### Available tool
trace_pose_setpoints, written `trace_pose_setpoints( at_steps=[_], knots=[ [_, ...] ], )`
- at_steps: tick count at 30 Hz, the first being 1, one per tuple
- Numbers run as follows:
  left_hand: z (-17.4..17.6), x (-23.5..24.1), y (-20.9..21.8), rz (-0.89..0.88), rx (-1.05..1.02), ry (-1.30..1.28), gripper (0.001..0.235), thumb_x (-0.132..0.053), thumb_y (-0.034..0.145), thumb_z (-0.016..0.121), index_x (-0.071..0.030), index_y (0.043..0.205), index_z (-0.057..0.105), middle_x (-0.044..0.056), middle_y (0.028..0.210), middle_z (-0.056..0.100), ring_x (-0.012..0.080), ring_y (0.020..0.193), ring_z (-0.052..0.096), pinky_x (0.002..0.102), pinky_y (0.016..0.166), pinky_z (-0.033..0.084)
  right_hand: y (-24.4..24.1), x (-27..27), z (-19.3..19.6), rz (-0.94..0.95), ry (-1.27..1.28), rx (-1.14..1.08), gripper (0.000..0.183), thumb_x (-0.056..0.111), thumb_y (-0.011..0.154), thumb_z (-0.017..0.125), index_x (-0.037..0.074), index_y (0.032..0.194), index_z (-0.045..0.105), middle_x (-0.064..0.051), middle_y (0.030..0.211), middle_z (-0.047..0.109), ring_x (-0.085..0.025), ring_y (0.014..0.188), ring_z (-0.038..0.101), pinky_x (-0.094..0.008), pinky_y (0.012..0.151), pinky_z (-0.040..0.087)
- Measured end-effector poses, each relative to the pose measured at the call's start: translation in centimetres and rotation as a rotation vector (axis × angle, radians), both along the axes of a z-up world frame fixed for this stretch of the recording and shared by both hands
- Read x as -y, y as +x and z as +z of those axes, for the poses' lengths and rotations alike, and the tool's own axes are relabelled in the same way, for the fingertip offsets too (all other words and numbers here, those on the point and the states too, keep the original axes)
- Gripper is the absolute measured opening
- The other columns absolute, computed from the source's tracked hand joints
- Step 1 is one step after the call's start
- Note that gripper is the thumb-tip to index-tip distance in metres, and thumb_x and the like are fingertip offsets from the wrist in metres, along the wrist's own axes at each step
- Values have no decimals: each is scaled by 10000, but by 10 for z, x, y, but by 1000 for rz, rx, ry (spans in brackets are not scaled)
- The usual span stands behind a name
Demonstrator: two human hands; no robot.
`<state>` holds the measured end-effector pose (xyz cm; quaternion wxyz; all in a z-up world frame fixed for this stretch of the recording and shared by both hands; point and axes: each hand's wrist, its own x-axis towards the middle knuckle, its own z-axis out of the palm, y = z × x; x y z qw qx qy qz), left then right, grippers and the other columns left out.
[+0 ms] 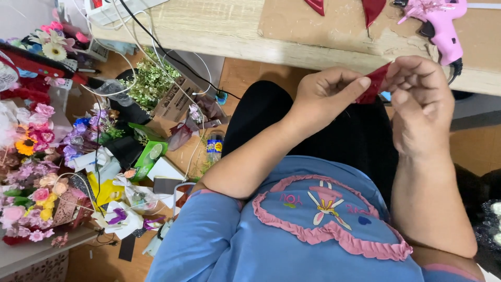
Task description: The person sits on the floor and uses a hot glue gun to apply adhesive to small red fabric pieces, then folds and presses them into triangular shapes. The person repeats this process for several pieces, placing the finished items on the table.
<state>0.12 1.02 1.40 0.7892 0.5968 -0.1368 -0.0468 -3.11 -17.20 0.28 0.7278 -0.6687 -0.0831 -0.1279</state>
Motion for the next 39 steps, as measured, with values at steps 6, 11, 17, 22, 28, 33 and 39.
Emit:
trace_pose_setpoints(
  at_steps=[6,11,17,22,28,33,39],
  knots=[
    [9,-4,-1,-78,68,230,154,-279,938,701,-148,932,781,-36,859,751,48,769,645,213,705,524,-3,17,11,-42,-302,9,177,93,1137,685,-33,1254,643,-123,1162,635,-172,1056,590,-259,947,487],
    [2,-3,3,-112,48,239,155,-276,933,703,-146,917,788,-53,837,757,36,766,647,204,714,527,-5,20,14,-32,-450,155,50,-134,1192,672,-97,1167,650,-221,1158,639,-289,1112,620,-361,1006,516],
    [-3,-1,7,-146,-27,132,238,-316,944,669,-114,875,776,-23,753,714,68,692,626,216,648,556,-7,23,15,-50,-718,507,63,-94,1155,716,-134,1199,739,-325,1162,564,-405,1042,612,-453,926,492],
    [-1,0,8,-143,-18,130,211,-297,945,667,-137,845,763,-47,710,668,49,682,588,213,654,502,-7,23,14,-144,-882,610,73,-61,1167,734,-28,1187,796,-291,1181,620,-399,1038,597,-503,981,432],
    [-4,-1,10,-142,-40,118,197,-292,938,687,-128,878,778,-39,742,705,55,690,601,215,655,525,-10,23,13,-193,-988,600,85,19,1194,749,8,1193,833,-259,1196,643,-414,1094,586,-500,985,441],
    [-5,-4,11,-137,-35,117,191,-281,948,686,-126,900,786,-48,776,720,42,733,610,214,683,520,-12,24,17,-174,-1055,618,178,-78,1143,755,37,1244,845,-247,1236,642,-416,1115,586,-502,980,440],
    [11,-9,8,-138,110,297,191,-289,948,644,-156,872,758,-60,788,702,46,726,593,219,681,477,-7,25,18,-52,-877,555,130,-48,1116,693,-90,1204,779,-318,1206,620,-418,1128,593,-513,1044,425]
  ],
)
